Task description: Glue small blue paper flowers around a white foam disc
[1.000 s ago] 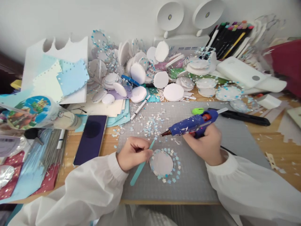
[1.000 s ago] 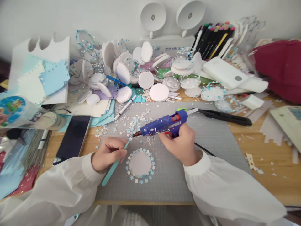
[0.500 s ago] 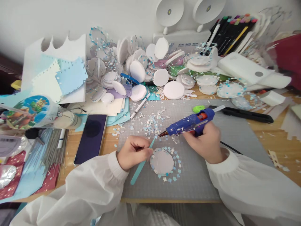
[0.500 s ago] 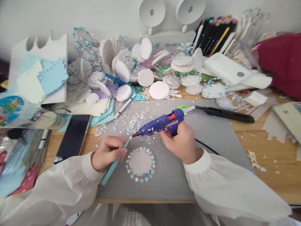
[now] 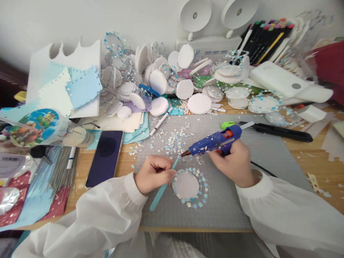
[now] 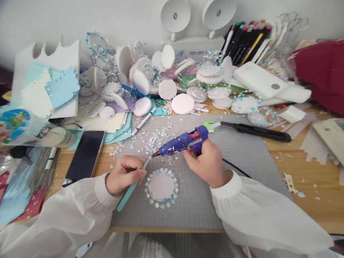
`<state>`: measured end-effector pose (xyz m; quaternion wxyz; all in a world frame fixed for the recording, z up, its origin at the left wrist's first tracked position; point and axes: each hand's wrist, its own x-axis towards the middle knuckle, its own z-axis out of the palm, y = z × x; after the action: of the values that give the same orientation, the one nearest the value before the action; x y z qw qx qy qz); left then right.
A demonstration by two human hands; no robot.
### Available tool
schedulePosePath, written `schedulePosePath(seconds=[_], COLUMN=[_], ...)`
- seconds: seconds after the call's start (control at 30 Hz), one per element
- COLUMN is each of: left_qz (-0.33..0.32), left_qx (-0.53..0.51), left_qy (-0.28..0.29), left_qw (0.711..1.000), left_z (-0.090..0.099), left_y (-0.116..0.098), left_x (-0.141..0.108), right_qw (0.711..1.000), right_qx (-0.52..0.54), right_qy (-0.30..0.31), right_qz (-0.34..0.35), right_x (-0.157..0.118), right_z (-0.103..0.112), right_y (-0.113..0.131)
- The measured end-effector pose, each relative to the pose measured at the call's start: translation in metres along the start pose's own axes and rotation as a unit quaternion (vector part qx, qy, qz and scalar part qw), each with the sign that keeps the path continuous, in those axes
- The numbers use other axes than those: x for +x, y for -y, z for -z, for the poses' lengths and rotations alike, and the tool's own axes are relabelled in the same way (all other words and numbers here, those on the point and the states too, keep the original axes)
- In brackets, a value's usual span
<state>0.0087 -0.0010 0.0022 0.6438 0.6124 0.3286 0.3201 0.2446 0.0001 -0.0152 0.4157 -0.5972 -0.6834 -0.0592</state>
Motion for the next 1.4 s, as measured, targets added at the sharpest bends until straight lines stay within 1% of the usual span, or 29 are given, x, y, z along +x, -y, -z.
schedulePosePath(seconds=[0.33,0.6,0.8,1.1,1.17,1.33,1.4], left_qz=[0.003,0.007,0.016,0.015,0.014,0.018,0.018], left_qx=[0.000,0.002,-0.002,0.003,0.002,-0.003,0.000], left_qy=[-0.001,0.000,0.003,0.003,0.004,0.002,0.002], left_qw=[1.000,1.000,1.000,1.000,1.000,1.000,1.000], left_z=[0.0001,0.0005,0.0000,0.0003,0.0000,-0.0003,0.0000], left_y=[-0.0003,0.0006,-0.0019,-0.0023,-0.0024,-0.0021,-0.0021], left_x=[-0.0005,-0.0017,-0.0010,-0.0012,-0.0010,-0.0013,-0.0013], right_qw=[1.000,0.999,1.000,0.998,0.998,1.000,1.000], right_qx=[0.011,0.011,0.013,0.004,0.002,0.015,0.015], right_qy=[0.004,0.024,0.019,0.031,0.031,0.009,0.009], right_qz=[-0.001,-0.030,-0.021,-0.049,-0.045,-0.003,-0.001], right_x=[0.0006,0.0016,0.0015,-0.0003,-0.0005,0.0001,0.0007], right_z=[0.0004,0.0023,0.0022,0.0020,0.0020,0.0014,0.0015], right_y=[0.0011,0.0029,0.0026,0.0011,0.0008,0.0005,0.0008])
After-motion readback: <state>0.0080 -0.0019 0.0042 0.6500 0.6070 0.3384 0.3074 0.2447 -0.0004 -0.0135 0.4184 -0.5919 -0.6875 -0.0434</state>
